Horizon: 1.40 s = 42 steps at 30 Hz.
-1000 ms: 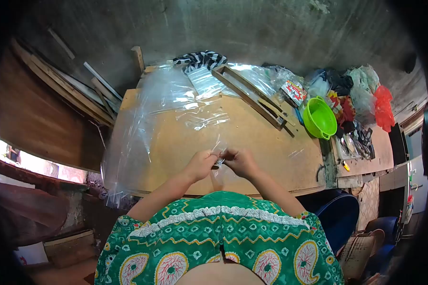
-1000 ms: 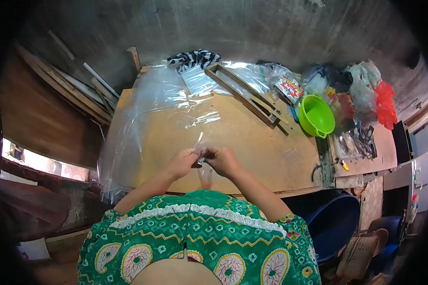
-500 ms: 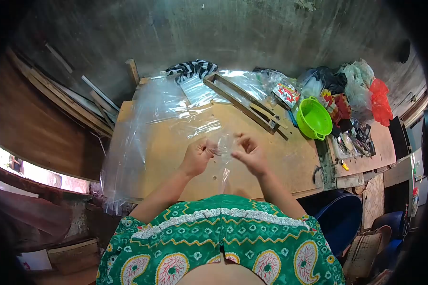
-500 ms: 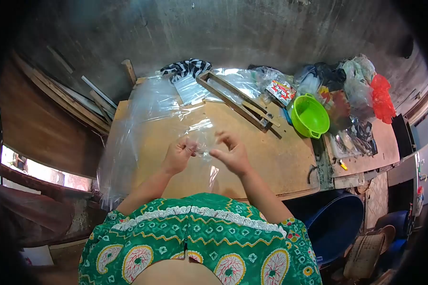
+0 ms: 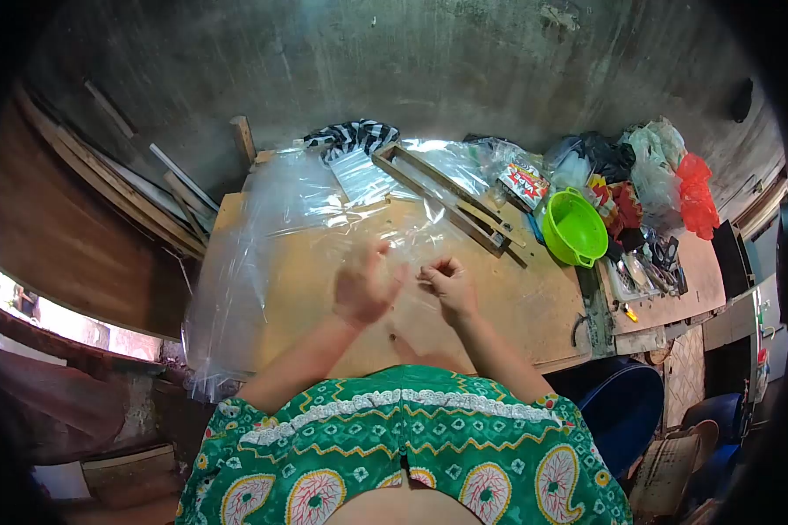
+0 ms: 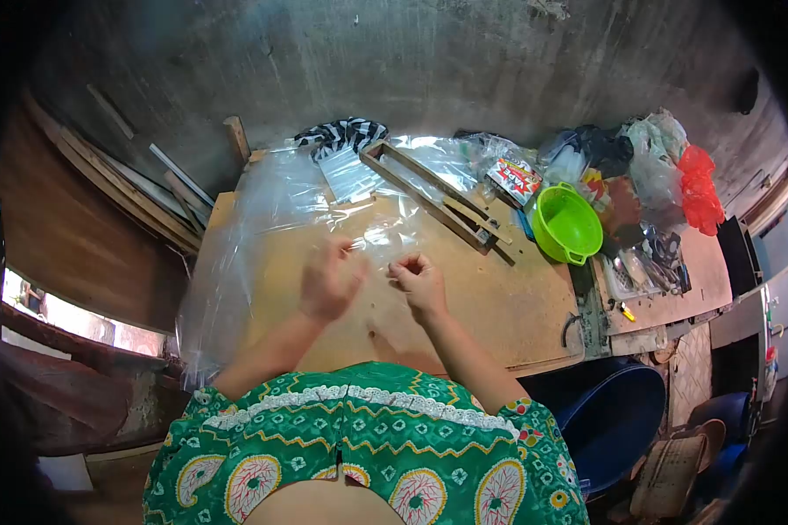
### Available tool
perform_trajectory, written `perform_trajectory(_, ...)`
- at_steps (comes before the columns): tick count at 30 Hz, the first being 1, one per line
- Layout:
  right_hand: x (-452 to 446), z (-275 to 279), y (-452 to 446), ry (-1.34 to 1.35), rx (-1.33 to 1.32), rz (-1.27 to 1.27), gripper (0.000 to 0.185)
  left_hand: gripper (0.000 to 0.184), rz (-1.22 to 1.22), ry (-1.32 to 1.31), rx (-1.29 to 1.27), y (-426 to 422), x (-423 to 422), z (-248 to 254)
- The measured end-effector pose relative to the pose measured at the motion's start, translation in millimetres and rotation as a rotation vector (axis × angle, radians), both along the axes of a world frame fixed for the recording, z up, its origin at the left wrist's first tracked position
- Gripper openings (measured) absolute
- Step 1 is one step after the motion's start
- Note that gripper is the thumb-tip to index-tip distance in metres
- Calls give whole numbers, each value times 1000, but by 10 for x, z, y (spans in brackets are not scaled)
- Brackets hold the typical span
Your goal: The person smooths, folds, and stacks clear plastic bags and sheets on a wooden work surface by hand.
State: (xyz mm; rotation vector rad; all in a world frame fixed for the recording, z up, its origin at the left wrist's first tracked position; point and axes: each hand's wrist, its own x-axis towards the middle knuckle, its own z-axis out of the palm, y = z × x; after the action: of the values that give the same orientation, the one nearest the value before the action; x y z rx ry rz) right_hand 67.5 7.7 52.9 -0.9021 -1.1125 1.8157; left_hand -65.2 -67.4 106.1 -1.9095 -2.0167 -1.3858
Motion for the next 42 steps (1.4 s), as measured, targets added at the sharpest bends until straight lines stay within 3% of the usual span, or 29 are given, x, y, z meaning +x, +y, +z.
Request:
perform_trajectory(1,-66,-6,-75,-3,-4,0,4,24,-86,-136,-75,-9,124,-135)
perform_trajectory(3,-160,-40,-173,283,-123,20,8,22,-173,-273,-145,-25,223,-364)
perform_trajectory(5,-141,20,-205,279,-188,43,10,17,-206,-690,-186,-32,258,-465)
perform_trajectory(7,-122,8,-217,265,-222,26,11,17,-236,-775,-152,0,137,-707)
perform_trajectory(9,-76,-144,-122,265,-205,-43,11,19,-84,-836,-122,1,-1,-707)
perform_trajectory(11,45,-296,39,142,-33,-174,10,21,170,-1240,-144,100,-243,-694)
perform_trajectory(15,113,-378,4,114,-268,-170,8,24,268,-974,-394,186,-530,-670)
perform_trajectory(17,79,-273,-41,172,-344,-252,9,26,79,-1580,-97,224,-453,-729)
perform_trajectory(19,89,-242,-20,328,-404,-332,12,25,-224,-1919,-374,72,-279,-1089)
perform_trajectory(22,77,-299,1,343,-365,-363,11,21,-357,-1709,-614,-142,100,-1029)
perform_trajectory(24,94,-287,-11,356,-352,-371,11,18,-172,-1616,-768,-128,157,-1166)
perform_trajectory(25,107,-283,-6,330,-338,-409,11,18,-171,-1618,-765,-119,122,-1213)
perform_trajectory(27,168,-358,72,306,-323,-441,11,16,63,-1701,-533,-77,-95,-1251)
perform_trajectory(29,340,-647,227,90,-176,-455,10,20,117,-1327,-593,-48,-514,-1369)
perform_trajectory(31,405,-854,162,17,-234,-470,11,23,-23,-630,-817,-3,-824,-1298)
perform_trajectory(33,464,-1108,24,-26,-304,-413,13,23,-4,-333,-719,95,-1055,-1415)
perform_trajectory(34,494,-966,-108,-25,-400,-301,15,23,-2,-336,-724,143,-1092,-1266)
perform_trajectory(35,531,-1041,-182,-30,-409,-301,15,21,7,-105,-741,160,-1133,-1120)
perform_trajectory(36,576,-1132,-236,-265,-384,-88,16,21,13,127,-753,140,-1140,-998)
perform_trajectory(37,557,-1012,-285,-494,-354,126,17,21,6,125,-761,109,-1159,-988)
perform_trajectory(39,606,-805,-362,-651,-242,109,20,29,49,410,-803,97,-1202,-974)
perform_trajectory(40,631,-786,-354,-802,101,-27,21,29,45,409,-802,107,-1196,-998)
perform_trajectory(41,647,-771,-335,-935,451,-165,23,32,87,515,-643,112,-1194,-1026)
perform_trajectory(42,646,-733,-246,-934,453,-168,23,35,130,619,-479,111,-1189,-1043)
